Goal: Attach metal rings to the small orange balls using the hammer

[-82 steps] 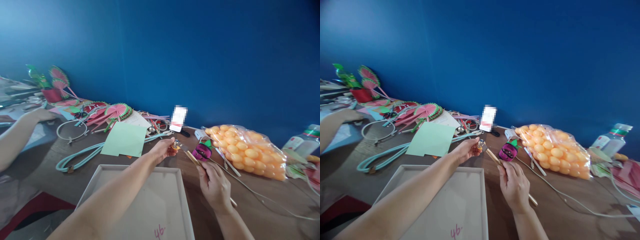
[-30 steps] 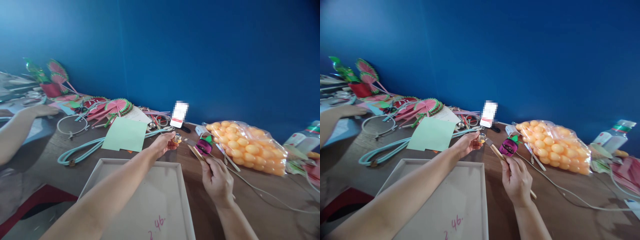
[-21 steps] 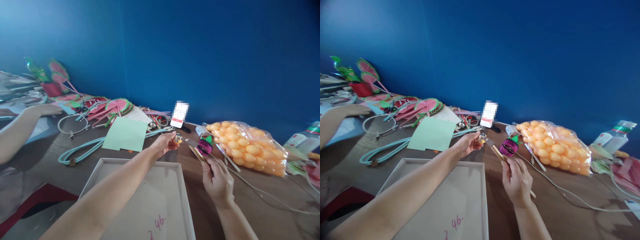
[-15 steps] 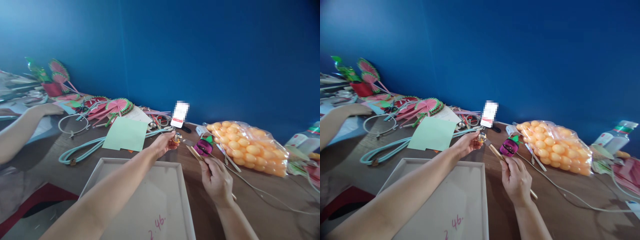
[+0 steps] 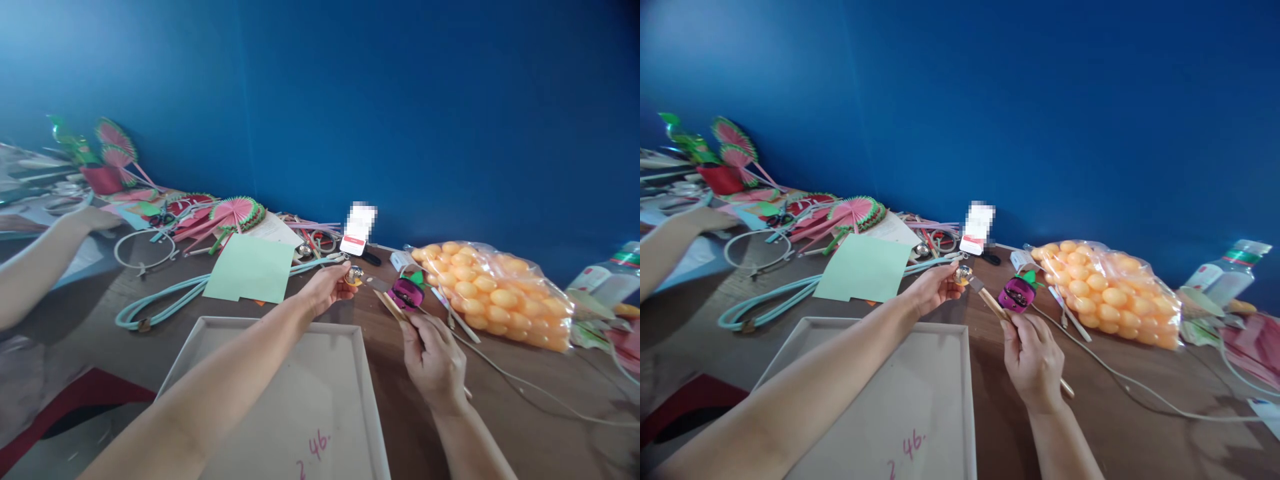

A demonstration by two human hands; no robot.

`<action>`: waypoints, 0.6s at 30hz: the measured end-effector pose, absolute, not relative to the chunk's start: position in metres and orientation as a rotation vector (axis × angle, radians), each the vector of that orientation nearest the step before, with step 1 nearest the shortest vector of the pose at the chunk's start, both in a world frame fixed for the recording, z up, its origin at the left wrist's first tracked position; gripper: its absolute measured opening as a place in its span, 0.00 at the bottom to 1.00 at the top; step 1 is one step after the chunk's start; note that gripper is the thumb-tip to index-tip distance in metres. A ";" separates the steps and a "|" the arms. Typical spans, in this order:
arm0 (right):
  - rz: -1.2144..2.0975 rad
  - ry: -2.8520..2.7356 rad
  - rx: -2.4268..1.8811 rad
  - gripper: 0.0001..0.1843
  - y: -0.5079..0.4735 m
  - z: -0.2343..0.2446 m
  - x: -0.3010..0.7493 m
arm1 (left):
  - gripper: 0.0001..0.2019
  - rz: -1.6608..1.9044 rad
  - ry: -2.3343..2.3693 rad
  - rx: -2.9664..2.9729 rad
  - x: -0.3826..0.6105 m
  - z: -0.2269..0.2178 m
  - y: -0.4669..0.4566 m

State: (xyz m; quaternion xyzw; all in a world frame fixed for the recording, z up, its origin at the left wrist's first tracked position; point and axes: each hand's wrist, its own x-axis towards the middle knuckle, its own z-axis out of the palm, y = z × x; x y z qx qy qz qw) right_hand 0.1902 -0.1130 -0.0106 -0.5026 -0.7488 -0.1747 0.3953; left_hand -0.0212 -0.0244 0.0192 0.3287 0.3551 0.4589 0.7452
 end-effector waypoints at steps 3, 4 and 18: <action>-0.446 -1.867 -1.246 0.10 -0.114 -0.009 0.191 | 0.13 0.997 0.796 0.718 -0.021 0.020 -0.024; -0.448 -1.858 -1.235 0.10 -0.114 -0.009 0.191 | 0.13 0.998 0.808 0.715 -0.021 0.020 -0.024; -0.462 -1.852 -1.231 0.10 -0.113 -0.010 0.193 | 0.14 1.001 0.821 0.759 -0.020 0.017 -0.024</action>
